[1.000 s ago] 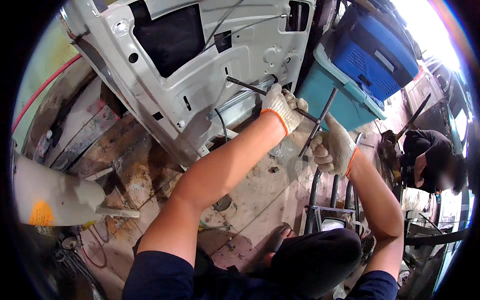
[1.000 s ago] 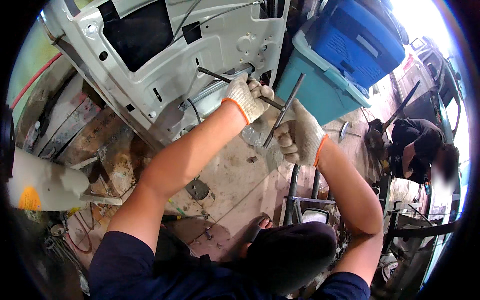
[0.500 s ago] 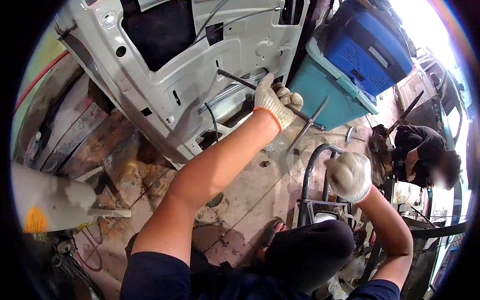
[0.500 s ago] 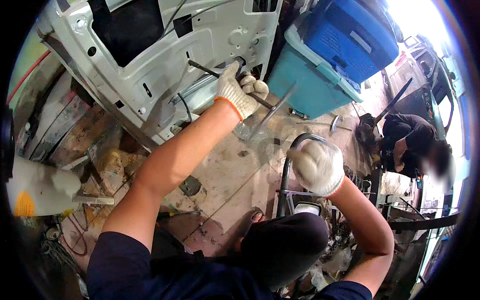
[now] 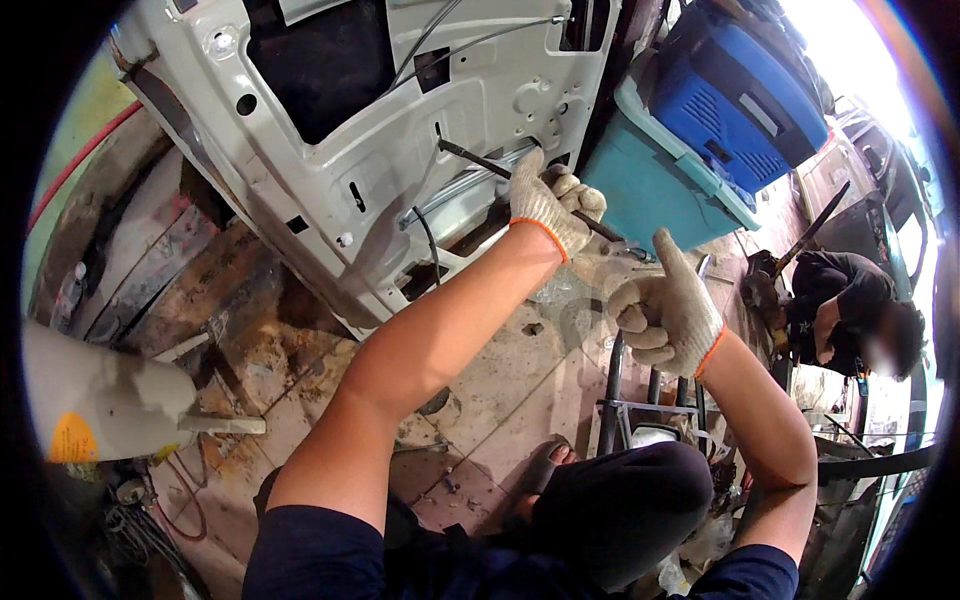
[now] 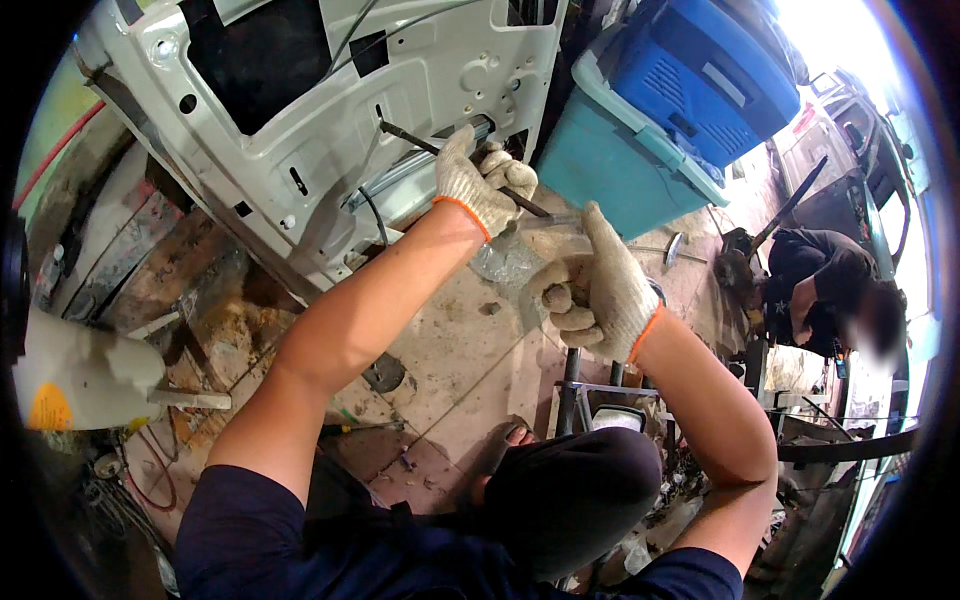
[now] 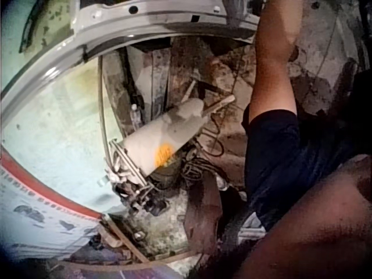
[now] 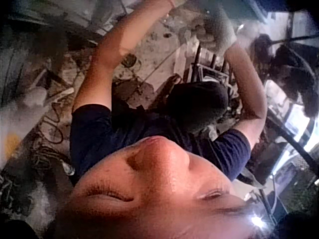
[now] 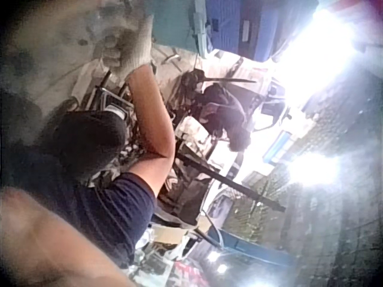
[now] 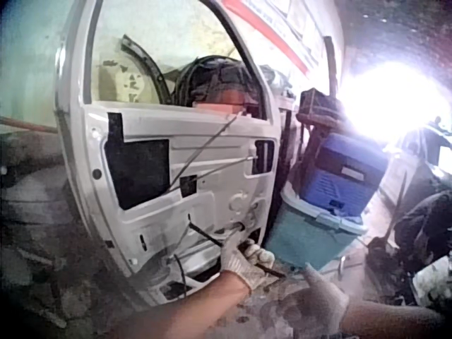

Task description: The person is working on a detached car door, using a screwdriver to remove screws and a metal rod to adjust internal mechanisms. The person manipulates the door panel and internal components while sitting on the floor of a workshop.

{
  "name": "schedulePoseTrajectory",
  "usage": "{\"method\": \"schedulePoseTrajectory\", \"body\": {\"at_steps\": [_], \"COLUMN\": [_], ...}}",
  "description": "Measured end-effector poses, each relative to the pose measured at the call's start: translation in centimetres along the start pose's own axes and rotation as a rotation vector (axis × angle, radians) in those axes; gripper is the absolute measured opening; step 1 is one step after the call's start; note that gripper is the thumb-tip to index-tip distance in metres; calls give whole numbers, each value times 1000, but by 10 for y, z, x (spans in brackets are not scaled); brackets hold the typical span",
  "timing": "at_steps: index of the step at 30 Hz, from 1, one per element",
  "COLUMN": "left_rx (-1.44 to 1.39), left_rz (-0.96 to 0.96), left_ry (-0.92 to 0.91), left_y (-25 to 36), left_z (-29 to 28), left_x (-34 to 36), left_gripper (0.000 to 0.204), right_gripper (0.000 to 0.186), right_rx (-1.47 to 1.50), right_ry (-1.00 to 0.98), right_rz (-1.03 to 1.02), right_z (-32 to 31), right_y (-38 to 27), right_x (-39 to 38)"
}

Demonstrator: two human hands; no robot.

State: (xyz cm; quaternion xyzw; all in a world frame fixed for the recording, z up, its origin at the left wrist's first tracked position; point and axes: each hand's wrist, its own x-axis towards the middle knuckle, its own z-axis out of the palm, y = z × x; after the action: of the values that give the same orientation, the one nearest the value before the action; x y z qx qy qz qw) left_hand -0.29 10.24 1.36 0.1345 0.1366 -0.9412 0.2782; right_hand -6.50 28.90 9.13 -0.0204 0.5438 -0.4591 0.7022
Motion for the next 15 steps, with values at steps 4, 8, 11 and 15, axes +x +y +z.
{"method": "schedulePoseTrajectory", "body": {"at_steps": [4, 8, 11, 15], "left_rx": [-9, -26, -12, -52], "left_rz": [-26, -14, 12, 27], "left_ry": [-65, -86, 35, 43], "left_y": [0, -3, -1, 8], "left_z": [-2, -2, 1, 0], "left_x": [-3, -1, -1, -2], "left_gripper": [44, 44, 44, 43], "right_gripper": [79, 41, 43, 45], "right_rx": [-107, -1688, -2188, -1996], "right_ry": [73, 763, 796, 692], "right_rz": [8, -1068, -1537, -2183], "right_z": [13, 17, 29, 8], "right_y": [-6, -5, 11, 7], "right_x": [14, 6, -27, -45]}}
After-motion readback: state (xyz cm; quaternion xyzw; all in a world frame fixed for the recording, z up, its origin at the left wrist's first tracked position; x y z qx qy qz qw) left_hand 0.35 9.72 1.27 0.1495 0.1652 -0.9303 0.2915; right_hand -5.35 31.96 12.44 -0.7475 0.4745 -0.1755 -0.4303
